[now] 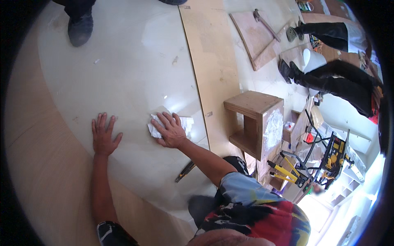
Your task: The person kneels and uses a utility knife to trim the edge of a large wall panel, then wipes the surface with a cloth. They later stand, pick up a heat gun, and handle electrical cords and a power strip while moving around the room.
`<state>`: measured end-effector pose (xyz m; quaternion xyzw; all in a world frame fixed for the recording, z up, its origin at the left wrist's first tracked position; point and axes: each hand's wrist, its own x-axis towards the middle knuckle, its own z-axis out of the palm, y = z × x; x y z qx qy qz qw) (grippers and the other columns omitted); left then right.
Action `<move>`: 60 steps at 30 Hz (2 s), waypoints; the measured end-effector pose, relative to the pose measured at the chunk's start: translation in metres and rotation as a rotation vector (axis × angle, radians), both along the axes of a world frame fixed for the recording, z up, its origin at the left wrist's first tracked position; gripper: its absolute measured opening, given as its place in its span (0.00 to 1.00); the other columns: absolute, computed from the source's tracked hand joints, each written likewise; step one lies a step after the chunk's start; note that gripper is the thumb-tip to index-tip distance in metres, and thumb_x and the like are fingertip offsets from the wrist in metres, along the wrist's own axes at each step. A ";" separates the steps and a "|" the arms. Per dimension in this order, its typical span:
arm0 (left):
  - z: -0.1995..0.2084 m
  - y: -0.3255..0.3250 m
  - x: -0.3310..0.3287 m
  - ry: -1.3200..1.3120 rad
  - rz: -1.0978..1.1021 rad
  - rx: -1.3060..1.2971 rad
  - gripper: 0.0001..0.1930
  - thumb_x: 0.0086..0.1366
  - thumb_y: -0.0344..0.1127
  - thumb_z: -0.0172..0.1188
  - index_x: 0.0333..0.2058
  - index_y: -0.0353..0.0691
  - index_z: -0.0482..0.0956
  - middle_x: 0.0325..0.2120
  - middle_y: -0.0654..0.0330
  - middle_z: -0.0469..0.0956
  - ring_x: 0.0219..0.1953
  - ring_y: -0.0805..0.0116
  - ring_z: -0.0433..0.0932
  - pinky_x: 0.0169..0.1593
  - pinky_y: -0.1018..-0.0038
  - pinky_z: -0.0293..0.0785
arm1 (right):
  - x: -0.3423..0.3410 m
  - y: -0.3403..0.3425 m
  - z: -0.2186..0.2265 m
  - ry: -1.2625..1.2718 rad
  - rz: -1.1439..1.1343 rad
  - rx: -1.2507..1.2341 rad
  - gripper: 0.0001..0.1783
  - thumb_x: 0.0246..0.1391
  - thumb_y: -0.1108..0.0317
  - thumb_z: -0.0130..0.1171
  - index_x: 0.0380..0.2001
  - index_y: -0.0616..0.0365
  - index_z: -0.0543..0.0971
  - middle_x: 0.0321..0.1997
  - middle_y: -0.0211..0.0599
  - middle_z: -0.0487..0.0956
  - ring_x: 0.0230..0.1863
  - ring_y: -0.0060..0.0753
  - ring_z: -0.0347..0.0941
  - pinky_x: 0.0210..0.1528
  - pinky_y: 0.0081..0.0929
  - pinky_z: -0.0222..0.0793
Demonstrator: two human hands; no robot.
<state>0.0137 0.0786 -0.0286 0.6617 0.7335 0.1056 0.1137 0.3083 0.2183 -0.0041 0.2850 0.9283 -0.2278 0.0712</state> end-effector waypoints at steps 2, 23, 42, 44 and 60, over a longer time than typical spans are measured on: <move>-0.001 0.000 0.001 0.021 -0.005 0.025 0.38 0.57 0.51 0.64 0.65 0.47 0.64 0.66 0.51 0.55 0.70 0.49 0.51 0.71 0.44 0.44 | 0.001 -0.002 0.001 0.012 0.003 -0.009 0.48 0.45 0.47 0.63 0.69 0.42 0.58 0.72 0.44 0.56 0.71 0.49 0.52 0.69 0.60 0.44; 0.010 -0.009 -0.002 -0.077 0.025 0.023 0.41 0.55 0.53 0.65 0.63 0.39 0.63 0.63 0.51 0.60 0.69 0.47 0.53 0.70 0.43 0.45 | -0.001 -0.009 0.001 0.015 0.004 0.039 0.36 0.55 0.52 0.52 0.68 0.43 0.62 0.71 0.46 0.59 0.70 0.52 0.53 0.69 0.59 0.42; -0.002 0.004 -0.004 0.064 -0.012 0.109 0.41 0.58 0.50 0.65 0.67 0.45 0.59 0.66 0.55 0.58 0.70 0.51 0.54 0.69 0.45 0.49 | -0.001 0.003 -0.001 0.228 -0.069 0.061 0.40 0.45 0.51 0.64 0.64 0.42 0.67 0.67 0.40 0.64 0.67 0.45 0.59 0.64 0.57 0.53; -0.014 0.010 0.005 0.053 -0.023 0.076 0.40 0.59 0.50 0.65 0.66 0.45 0.59 0.65 0.55 0.59 0.70 0.51 0.55 0.69 0.45 0.50 | 0.012 0.004 0.001 0.207 -0.092 0.079 0.40 0.44 0.50 0.64 0.63 0.42 0.67 0.67 0.39 0.64 0.66 0.44 0.59 0.64 0.57 0.53; -0.011 0.010 0.002 0.045 -0.043 0.089 0.36 0.64 0.52 0.61 0.66 0.46 0.62 0.65 0.55 0.60 0.69 0.54 0.57 0.68 0.47 0.52 | 0.009 0.006 -0.006 0.221 -0.071 0.147 0.29 0.51 0.51 0.58 0.58 0.41 0.72 0.63 0.38 0.66 0.66 0.43 0.58 0.65 0.55 0.51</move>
